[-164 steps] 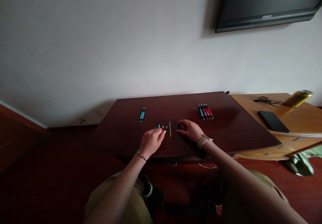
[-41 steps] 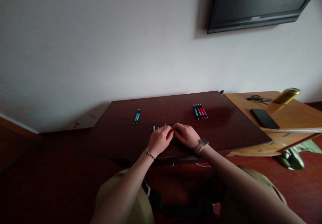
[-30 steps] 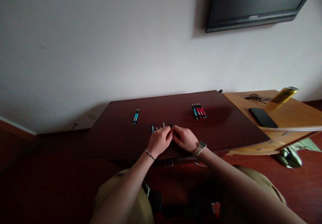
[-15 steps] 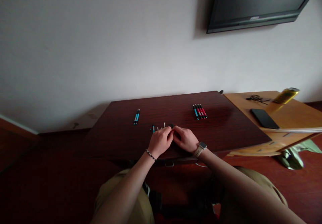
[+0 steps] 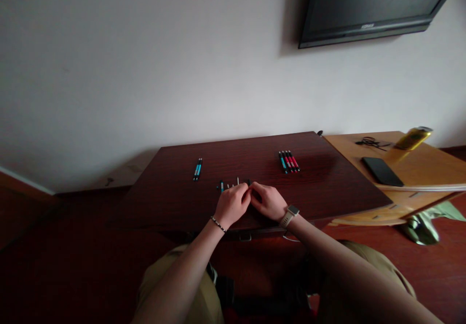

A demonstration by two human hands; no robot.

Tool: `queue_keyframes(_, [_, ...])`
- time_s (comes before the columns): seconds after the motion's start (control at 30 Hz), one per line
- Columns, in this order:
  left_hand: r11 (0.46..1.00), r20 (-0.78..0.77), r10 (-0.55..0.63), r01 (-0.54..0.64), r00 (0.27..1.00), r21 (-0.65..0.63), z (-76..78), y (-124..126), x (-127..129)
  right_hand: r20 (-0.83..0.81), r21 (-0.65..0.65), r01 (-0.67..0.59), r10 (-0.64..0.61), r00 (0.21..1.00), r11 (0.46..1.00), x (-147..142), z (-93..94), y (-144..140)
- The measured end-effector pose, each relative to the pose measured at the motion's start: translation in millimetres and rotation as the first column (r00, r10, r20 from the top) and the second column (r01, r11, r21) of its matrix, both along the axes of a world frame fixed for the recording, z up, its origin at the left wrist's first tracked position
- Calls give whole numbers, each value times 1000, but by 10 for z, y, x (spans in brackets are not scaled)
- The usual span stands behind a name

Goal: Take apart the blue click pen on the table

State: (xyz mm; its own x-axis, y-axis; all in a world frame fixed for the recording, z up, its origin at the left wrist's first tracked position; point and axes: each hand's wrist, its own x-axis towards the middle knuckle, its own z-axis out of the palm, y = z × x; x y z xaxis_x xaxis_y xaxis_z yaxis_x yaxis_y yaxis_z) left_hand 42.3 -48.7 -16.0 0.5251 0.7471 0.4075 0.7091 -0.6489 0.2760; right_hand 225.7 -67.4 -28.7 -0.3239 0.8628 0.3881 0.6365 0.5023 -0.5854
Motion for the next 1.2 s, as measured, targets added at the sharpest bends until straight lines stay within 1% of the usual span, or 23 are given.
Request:
queue_keyframes(0.67, [1000, 9, -5, 5, 1000, 10, 10, -5, 9, -14, 1, -6, 6, 1000, 1000, 7, 3, -2])
queue_keyframes(0.93, [1000, -10, 9, -8, 1000, 8, 19, -11, 9, -20, 17, -12, 12, 1000, 1000, 4, -36, 14])
queue_keyframes(1.2, [1000, -10, 7, -7, 1000, -4, 24, -15, 9, -17, 13, -12, 13, 1000, 1000, 9, -29, 9])
